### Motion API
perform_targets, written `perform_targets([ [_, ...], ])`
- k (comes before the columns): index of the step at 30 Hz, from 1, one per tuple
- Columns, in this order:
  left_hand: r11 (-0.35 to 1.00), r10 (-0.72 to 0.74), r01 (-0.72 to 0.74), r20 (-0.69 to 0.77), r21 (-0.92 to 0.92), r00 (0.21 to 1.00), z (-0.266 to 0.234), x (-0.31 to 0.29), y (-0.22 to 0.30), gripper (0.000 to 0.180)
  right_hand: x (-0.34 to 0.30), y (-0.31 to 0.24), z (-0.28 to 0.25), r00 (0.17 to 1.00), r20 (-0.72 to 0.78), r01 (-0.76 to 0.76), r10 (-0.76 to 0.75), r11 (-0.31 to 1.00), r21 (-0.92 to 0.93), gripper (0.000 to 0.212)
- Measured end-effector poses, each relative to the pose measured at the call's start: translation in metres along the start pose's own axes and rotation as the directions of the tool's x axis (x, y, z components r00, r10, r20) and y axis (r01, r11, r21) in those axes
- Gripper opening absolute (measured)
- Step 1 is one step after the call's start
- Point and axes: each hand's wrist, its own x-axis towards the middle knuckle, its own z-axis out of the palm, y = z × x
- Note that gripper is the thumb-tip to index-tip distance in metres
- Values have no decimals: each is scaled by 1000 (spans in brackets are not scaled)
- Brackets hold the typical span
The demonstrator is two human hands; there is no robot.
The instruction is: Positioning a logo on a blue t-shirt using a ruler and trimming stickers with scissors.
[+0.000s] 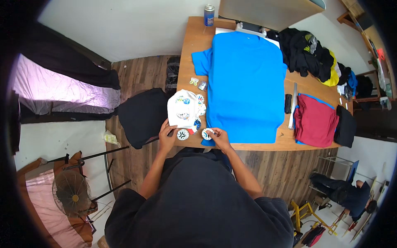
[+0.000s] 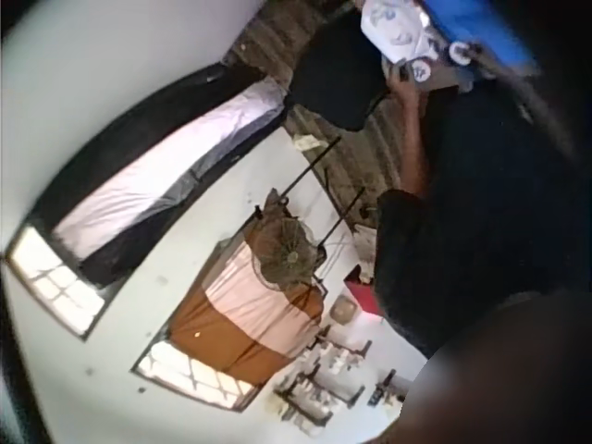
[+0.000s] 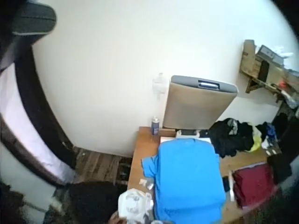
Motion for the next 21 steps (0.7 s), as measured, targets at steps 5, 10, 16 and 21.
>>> perform_targets([
  [5,996,-30,15,164,88,986,-1,-15,-1,19,-13,-1,-36,997,-80,-14,14,1000,2,28],
  [10,978,-21,0,100,207,995,-17,-19,-9,31,-22,-62,-37,977,-210,83,-47,983,164,31],
  [16,932,44,-50,26,359,999,-11,1,27,31,6,-93,-108,931,-340,208,-134,959,194,27],
  [21,897,84,-91,35,433,996,19,26,65,28,66,-130,-173,832,-359,375,-423,905,-199,41],
])
